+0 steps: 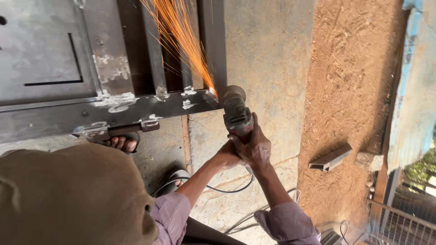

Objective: The person uses an angle grinder to grind weld seams and edges of a decorative metal gate frame lying on the ground, producing sparks. They reposition around the frame, briefly handle the power cord, and continue grinding different joints and bars of the gate.

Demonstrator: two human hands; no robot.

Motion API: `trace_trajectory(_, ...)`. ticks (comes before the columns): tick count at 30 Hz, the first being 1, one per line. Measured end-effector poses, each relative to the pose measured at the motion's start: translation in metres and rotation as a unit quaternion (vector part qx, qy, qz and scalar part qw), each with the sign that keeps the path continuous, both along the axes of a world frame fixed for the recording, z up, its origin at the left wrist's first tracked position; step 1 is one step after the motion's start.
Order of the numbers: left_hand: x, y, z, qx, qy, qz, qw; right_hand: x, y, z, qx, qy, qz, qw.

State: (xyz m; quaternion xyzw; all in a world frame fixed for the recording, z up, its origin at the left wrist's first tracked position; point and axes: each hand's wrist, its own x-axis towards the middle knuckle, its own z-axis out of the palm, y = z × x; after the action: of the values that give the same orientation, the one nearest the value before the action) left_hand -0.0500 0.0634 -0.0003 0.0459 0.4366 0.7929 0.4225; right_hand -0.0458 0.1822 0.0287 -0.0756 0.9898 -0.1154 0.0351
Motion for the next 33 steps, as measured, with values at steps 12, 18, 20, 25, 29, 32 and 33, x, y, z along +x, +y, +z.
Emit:
trace_trajectory(12,0.006,0.008,-0.007,-0.014,-0.055,0.017,0.998,0.000,0.004,-0.002,-0.006,-0.011,-0.024,1.000)
trace_trajectory(18,0.012,0.009,-0.009,-0.048,-0.056,0.014,0.997,0.007,0.009,-0.006,-0.052,-0.021,-0.043,0.998)
trace_trajectory(20,0.014,0.009,-0.009,-0.091,-0.046,-0.015,0.995,0.009,0.009,-0.006,-0.048,-0.003,-0.035,0.998)
trace_trajectory(25,0.012,0.008,-0.007,-0.098,-0.041,-0.017,0.994,0.007,0.005,-0.006,-0.049,-0.060,-0.108,0.991)
trace_trajectory(29,0.005,0.010,-0.001,-0.117,-0.090,-0.040,0.988,0.000,0.007,-0.001,-0.026,-0.087,-0.214,0.973)
trace_trajectory(32,0.006,0.007,0.005,-0.130,-0.050,-0.049,0.989,0.003,0.010,0.003,-0.065,-0.089,-0.246,0.963)
trace_trajectory(33,0.008,0.006,0.008,-0.134,-0.054,-0.045,0.989,0.004,0.010,0.005,-0.064,-0.100,-0.247,0.962)
